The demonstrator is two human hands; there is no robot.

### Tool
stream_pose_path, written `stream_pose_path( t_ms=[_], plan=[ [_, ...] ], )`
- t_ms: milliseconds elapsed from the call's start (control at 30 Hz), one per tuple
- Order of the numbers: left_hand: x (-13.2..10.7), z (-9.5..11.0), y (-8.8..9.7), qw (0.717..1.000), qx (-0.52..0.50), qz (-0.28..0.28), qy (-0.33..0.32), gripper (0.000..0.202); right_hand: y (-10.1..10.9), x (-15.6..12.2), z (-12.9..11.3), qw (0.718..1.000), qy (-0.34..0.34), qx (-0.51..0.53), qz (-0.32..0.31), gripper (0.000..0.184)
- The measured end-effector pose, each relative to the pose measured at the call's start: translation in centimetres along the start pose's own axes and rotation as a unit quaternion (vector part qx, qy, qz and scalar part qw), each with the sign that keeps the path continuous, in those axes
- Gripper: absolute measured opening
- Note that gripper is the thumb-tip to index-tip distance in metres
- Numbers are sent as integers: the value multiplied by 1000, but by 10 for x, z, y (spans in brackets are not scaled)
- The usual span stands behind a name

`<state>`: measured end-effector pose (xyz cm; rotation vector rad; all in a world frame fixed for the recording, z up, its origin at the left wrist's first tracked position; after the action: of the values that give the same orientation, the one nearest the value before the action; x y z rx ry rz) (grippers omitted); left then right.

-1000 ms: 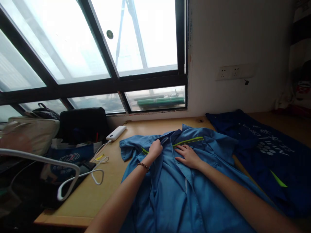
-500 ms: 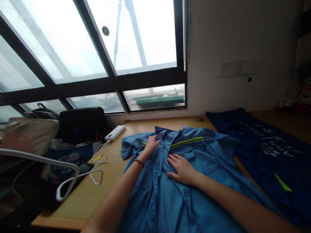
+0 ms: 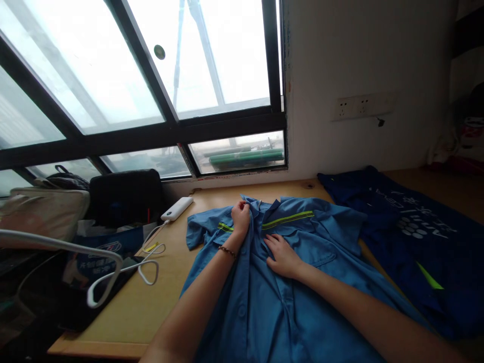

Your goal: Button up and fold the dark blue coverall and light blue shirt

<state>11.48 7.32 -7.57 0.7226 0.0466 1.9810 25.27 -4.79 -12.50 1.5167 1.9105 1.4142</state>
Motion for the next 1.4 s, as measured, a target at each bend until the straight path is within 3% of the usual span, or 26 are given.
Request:
stream_pose_path(
  t_ms=[33, 67, 167, 233, 400, 567, 667, 767, 900, 1033, 1167, 1267, 1400],
  plan=[
    [1, 6, -5, 999, -20, 23, -11, 22, 1, 0, 2, 1000, -7, -18, 1, 54],
    [0, 10, -15, 999, -28, 4, -17, 24, 1, 0, 5, 999, -15, -35, 2, 54],
    [-23, 12, -61, 984, -31, -172, -30, 28, 5, 0, 14, 996, -37, -79, 3, 56],
    [-43, 7, -78, 968, -32, -246, -45, 27, 7, 0, 19, 994, -44, -98, 2, 55],
    [-71, 0, -73, 938, -23, -312, -149, 34, 9, 1, 24, 993, -48, -109, 11, 55],
    [-83, 0, -47, 937, 87, -261, -213, 41, 6, 0, 21, 994, -37, -101, 23, 52],
    [-90, 0, -42, 919, 192, -257, -229, 40, 5, 4, 23, 994, -23, -102, 31, 49],
    [-88, -4, -41, 905, 264, -251, -220, 42, 5, 17, 35, 995, -25, -96, 12, 54],
    [-73, -11, -43, 910, 305, -214, -181, 44, 7, 46, 49, 995, -25, -99, -22, 48],
    [-66, -13, -43, 919, 303, -179, -179, 43, 11, 68, 48, 985, -85, -144, 32, 30],
    [-62, -16, -39, 927, 270, -195, -172, 39, 8, 71, 41, 969, -143, -183, 86, 36],
    [-57, -14, -34, 941, 233, -190, -154, 34, 6, 68, 39, 967, -140, -193, 85, 43],
    [-58, 1, -30, 954, 164, -177, -180, 27, 0, 68, 30, 976, -111, -178, 59, 33]
  ],
)
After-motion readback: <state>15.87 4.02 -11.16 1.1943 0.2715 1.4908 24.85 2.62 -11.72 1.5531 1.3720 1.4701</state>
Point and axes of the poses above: each hand's wrist, its own x-axis towards the middle knuckle, its own y-axis out of the back of the hand, z = x × y, the point moved 7 cm from there along x, towards the middle knuckle, and after that the axes turned 4 degrees about z, right-handed, at the moved point
